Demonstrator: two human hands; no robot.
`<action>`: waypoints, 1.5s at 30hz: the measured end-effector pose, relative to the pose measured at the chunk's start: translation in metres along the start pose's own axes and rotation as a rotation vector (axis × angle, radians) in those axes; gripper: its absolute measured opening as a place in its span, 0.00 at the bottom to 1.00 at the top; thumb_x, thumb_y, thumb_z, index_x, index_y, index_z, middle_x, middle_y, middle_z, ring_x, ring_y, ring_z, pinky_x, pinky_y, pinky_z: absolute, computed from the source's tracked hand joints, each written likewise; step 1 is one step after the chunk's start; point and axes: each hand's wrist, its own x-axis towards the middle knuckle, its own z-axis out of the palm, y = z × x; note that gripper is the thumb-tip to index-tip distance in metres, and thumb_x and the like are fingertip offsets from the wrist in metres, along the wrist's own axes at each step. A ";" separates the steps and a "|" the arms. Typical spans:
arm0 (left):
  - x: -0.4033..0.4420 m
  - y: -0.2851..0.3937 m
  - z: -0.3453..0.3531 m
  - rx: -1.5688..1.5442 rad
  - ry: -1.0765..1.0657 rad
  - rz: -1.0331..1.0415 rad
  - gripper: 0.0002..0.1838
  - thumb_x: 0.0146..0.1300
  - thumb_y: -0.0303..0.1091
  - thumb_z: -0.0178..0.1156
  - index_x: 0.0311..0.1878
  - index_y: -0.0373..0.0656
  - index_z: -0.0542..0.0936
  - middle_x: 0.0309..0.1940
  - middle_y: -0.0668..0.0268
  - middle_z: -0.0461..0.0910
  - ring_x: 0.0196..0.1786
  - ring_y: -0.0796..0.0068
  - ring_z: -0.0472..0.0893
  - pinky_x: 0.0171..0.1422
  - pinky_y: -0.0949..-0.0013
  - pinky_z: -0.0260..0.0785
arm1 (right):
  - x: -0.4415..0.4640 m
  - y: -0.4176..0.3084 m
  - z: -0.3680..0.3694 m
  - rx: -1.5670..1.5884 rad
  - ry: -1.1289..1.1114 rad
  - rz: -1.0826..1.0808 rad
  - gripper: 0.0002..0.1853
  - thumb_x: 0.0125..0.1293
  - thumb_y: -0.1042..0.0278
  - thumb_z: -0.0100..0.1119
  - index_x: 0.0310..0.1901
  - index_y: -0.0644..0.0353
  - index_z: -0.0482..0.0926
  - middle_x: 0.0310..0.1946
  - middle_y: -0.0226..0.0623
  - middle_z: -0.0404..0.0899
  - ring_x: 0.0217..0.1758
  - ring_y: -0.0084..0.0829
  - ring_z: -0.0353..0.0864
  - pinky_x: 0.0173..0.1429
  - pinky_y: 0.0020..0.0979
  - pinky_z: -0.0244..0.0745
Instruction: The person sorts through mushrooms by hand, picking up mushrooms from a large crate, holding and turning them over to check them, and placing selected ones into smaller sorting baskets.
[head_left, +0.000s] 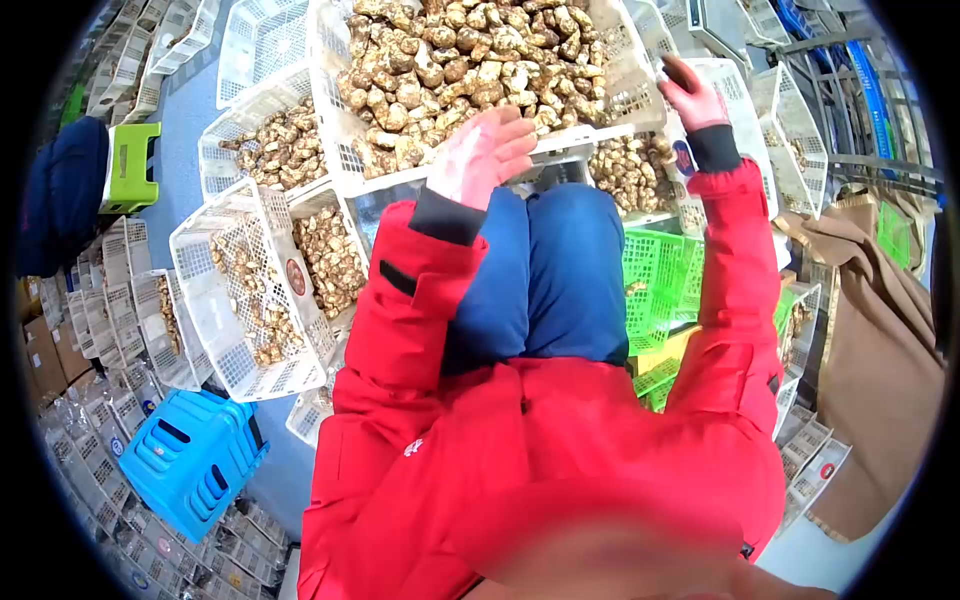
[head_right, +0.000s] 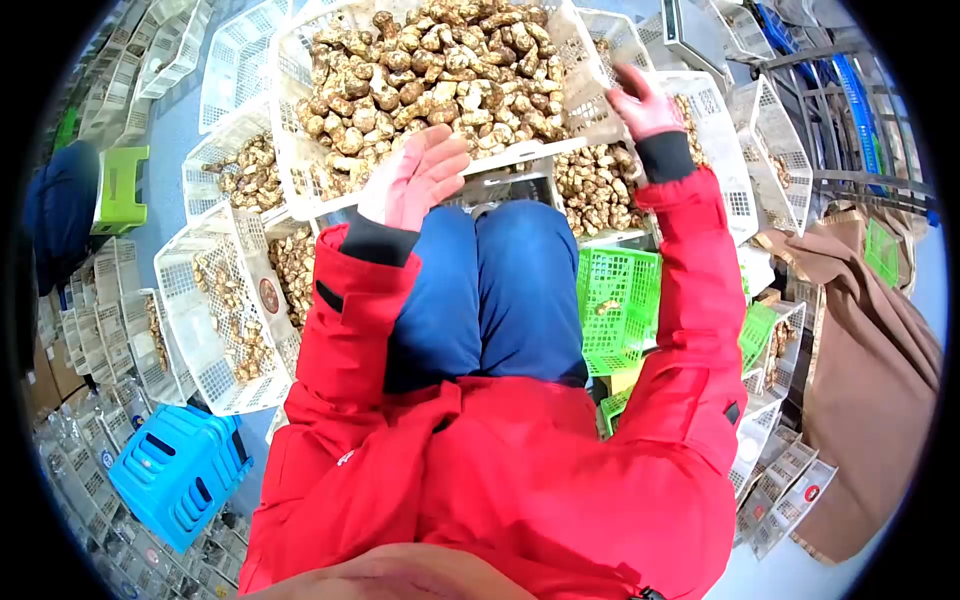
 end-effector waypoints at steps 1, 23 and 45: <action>0.000 0.002 -0.002 0.020 -0.002 -0.012 0.26 0.66 0.45 0.43 0.58 0.34 0.60 0.54 0.55 0.68 0.53 0.65 0.71 0.55 0.65 0.66 | 0.027 -0.008 0.016 0.175 0.002 0.009 0.20 0.55 0.67 0.54 0.52 0.61 0.71 0.43 0.42 0.76 0.46 0.32 0.76 0.50 0.28 0.69; -0.011 0.004 -0.001 0.041 -0.051 -0.009 0.28 0.64 0.45 0.47 0.59 0.34 0.59 0.53 0.53 0.68 0.51 0.66 0.72 0.54 0.66 0.66 | 0.013 -0.061 0.084 1.305 -0.345 0.140 0.29 0.59 0.70 0.53 0.62 0.56 0.57 0.41 0.31 0.72 0.44 0.22 0.71 0.49 0.30 0.69; -0.008 0.005 -0.024 -0.031 -0.065 -0.008 0.27 0.65 0.44 0.45 0.59 0.33 0.58 0.53 0.54 0.68 0.51 0.66 0.73 0.52 0.67 0.68 | 0.030 -0.051 0.111 -0.473 -0.228 -0.177 0.25 0.53 0.60 0.55 0.55 0.49 0.68 0.49 0.45 0.72 0.52 0.39 0.72 0.54 0.33 0.67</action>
